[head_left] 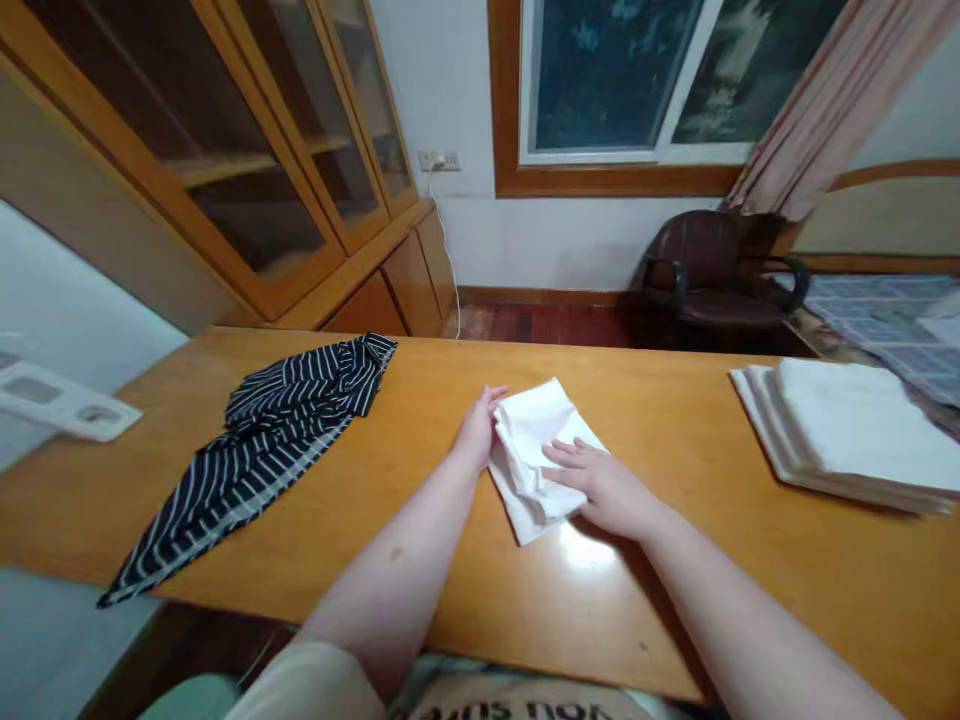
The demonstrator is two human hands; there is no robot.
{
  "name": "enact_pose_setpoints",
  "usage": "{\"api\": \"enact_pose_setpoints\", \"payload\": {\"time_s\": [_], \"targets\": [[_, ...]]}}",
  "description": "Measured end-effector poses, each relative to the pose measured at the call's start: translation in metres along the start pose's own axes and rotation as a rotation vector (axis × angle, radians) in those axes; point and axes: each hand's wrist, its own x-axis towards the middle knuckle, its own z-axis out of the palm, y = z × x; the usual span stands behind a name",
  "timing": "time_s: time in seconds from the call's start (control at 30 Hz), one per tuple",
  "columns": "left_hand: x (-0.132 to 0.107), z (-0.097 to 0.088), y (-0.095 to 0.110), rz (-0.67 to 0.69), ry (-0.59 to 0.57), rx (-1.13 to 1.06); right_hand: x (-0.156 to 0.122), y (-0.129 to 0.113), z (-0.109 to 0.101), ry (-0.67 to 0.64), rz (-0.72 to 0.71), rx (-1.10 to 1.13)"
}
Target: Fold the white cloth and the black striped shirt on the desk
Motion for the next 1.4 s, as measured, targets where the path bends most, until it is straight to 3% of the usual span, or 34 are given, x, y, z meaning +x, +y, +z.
{"api": "enact_pose_setpoints", "payload": {"time_s": [0.17, 0.27, 0.6, 0.93, 1.07, 1.13, 1.2, 1.3, 1.4], "targets": [[0.0, -0.009, 0.012, 0.072, -0.022, 0.236, -0.001, -0.004, -0.004, -0.046, 0.005, 0.009], [0.0, -0.012, 0.015, 0.047, -0.056, 0.352, -0.002, -0.01, -0.007, -0.061, 0.013, 0.012], [0.006, -0.024, 0.027, -0.006, 0.094, 0.738, -0.001, -0.015, -0.013, -0.149, -0.029, 0.076], [0.005, -0.036, 0.035, 0.092, 0.147, 1.202, 0.001, -0.017, -0.01, -0.168, -0.025, 0.126], [-0.007, -0.016, 0.047, 0.332, 0.239, 1.342, 0.001, -0.017, -0.008, -0.162, -0.025, 0.116], [-0.008, 0.005, 0.05, 0.404, 0.187, 1.443, 0.002, -0.018, -0.008, -0.165, -0.027, 0.109], [-0.004, 0.03, 0.048, 0.35, 0.078, 1.561, 0.001, -0.019, -0.008, -0.168, -0.027, 0.106], [0.016, 0.064, 0.039, 0.124, -0.023, 1.717, 0.0, -0.021, -0.008, -0.171, -0.019, 0.103], [0.042, 0.081, 0.026, 0.028, -0.069, 1.754, -0.001, -0.023, -0.006, -0.175, -0.003, 0.097]]}}
